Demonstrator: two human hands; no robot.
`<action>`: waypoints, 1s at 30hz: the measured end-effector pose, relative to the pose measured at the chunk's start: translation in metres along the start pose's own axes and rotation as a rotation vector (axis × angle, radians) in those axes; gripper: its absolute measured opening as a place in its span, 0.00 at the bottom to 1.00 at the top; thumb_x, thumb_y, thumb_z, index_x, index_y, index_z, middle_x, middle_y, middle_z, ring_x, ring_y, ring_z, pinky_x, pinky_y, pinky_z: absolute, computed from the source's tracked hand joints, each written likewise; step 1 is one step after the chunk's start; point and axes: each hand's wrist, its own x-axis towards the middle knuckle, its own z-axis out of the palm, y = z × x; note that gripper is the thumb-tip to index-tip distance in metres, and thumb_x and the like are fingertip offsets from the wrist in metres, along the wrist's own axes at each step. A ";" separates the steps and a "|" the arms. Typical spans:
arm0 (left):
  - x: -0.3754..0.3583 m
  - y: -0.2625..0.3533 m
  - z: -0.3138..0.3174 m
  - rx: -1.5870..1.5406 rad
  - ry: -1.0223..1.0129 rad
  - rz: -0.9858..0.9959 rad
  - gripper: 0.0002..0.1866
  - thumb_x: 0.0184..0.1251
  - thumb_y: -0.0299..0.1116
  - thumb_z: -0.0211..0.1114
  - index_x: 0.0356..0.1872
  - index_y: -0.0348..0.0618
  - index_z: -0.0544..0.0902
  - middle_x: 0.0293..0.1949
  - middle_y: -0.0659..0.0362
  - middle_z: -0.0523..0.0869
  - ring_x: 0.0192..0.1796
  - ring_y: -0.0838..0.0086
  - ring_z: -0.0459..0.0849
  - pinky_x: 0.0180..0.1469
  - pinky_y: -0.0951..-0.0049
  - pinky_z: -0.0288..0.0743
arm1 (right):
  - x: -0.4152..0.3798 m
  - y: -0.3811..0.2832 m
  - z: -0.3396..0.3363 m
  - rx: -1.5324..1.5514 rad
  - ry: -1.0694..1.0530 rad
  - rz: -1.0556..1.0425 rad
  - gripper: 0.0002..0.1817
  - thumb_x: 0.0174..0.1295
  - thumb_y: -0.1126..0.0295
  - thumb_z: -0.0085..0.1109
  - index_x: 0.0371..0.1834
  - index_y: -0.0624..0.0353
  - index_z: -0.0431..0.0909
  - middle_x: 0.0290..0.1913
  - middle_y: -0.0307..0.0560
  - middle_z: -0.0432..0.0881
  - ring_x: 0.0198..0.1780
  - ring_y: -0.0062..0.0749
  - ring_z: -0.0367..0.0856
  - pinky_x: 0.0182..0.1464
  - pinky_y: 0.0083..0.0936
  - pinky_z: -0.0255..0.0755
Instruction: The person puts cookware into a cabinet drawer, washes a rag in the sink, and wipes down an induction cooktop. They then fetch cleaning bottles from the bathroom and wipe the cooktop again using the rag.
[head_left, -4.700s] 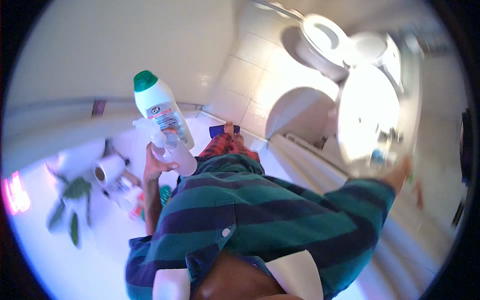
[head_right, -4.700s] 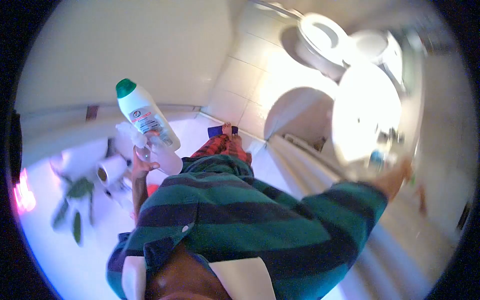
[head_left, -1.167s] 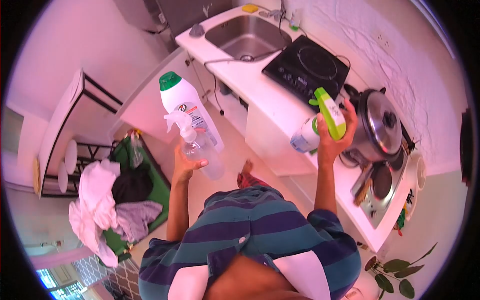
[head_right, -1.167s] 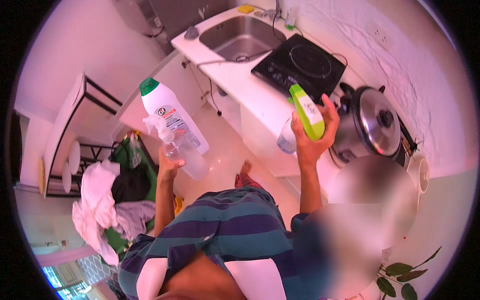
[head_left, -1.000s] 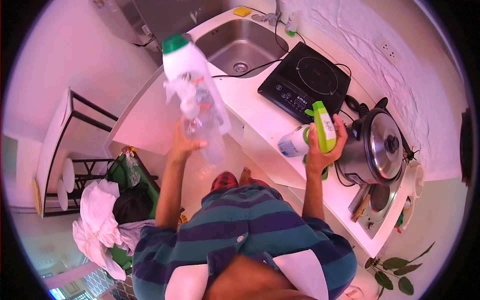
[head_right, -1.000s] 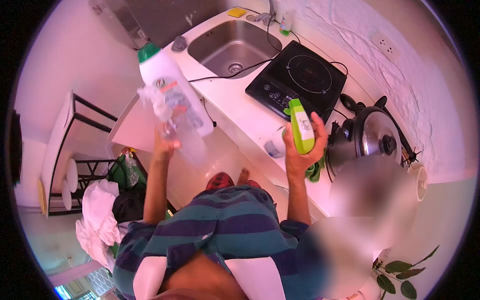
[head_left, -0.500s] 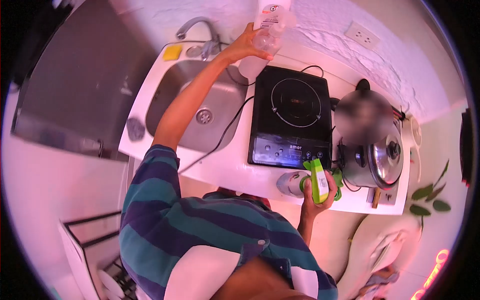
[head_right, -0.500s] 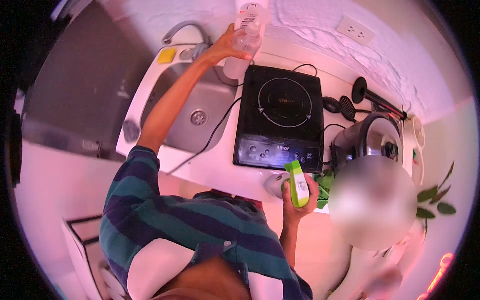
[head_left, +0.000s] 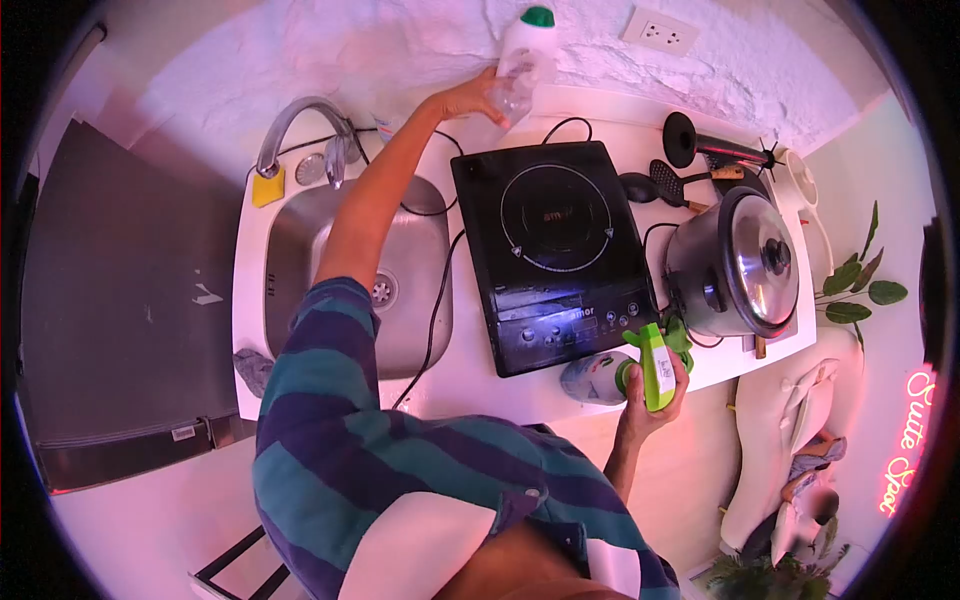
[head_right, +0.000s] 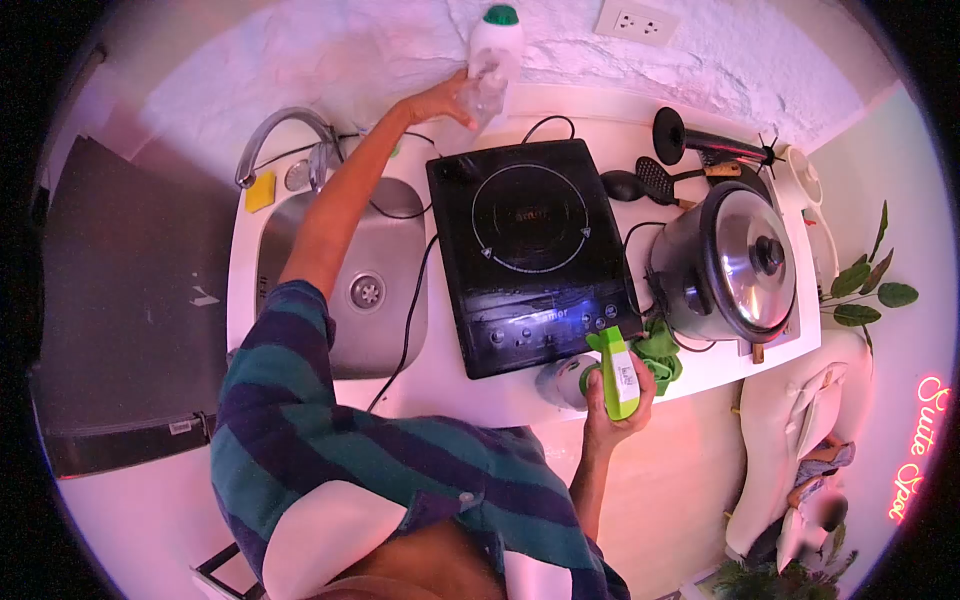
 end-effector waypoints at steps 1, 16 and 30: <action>0.004 -0.009 0.002 0.080 -0.021 -0.003 0.54 0.29 0.37 0.76 0.65 0.43 0.55 0.60 0.54 0.58 0.65 0.63 0.53 0.66 0.69 0.46 | 0.002 0.002 0.001 0.020 0.003 0.022 0.24 0.44 0.72 0.66 0.46 0.66 0.70 0.43 0.50 0.75 0.44 0.32 0.74 0.49 0.26 0.67; -0.047 -0.038 0.012 -0.676 0.780 0.191 0.42 0.31 0.23 0.76 0.55 0.42 0.65 0.48 0.61 0.74 0.55 0.70 0.70 0.59 0.71 0.60 | 0.019 0.010 0.001 0.047 -0.027 0.020 0.23 0.49 0.69 0.64 0.47 0.67 0.69 0.44 0.49 0.74 0.44 0.30 0.73 0.49 0.25 0.67; 0.011 -0.054 0.067 -0.135 1.021 -0.082 0.53 0.24 0.45 0.80 0.57 0.34 0.61 0.50 0.46 0.68 0.56 0.58 0.66 0.58 0.65 0.62 | 0.019 0.023 0.000 0.248 -0.047 0.140 0.31 0.43 0.70 0.68 0.52 0.67 0.66 0.49 0.49 0.71 0.48 0.32 0.72 0.51 0.27 0.67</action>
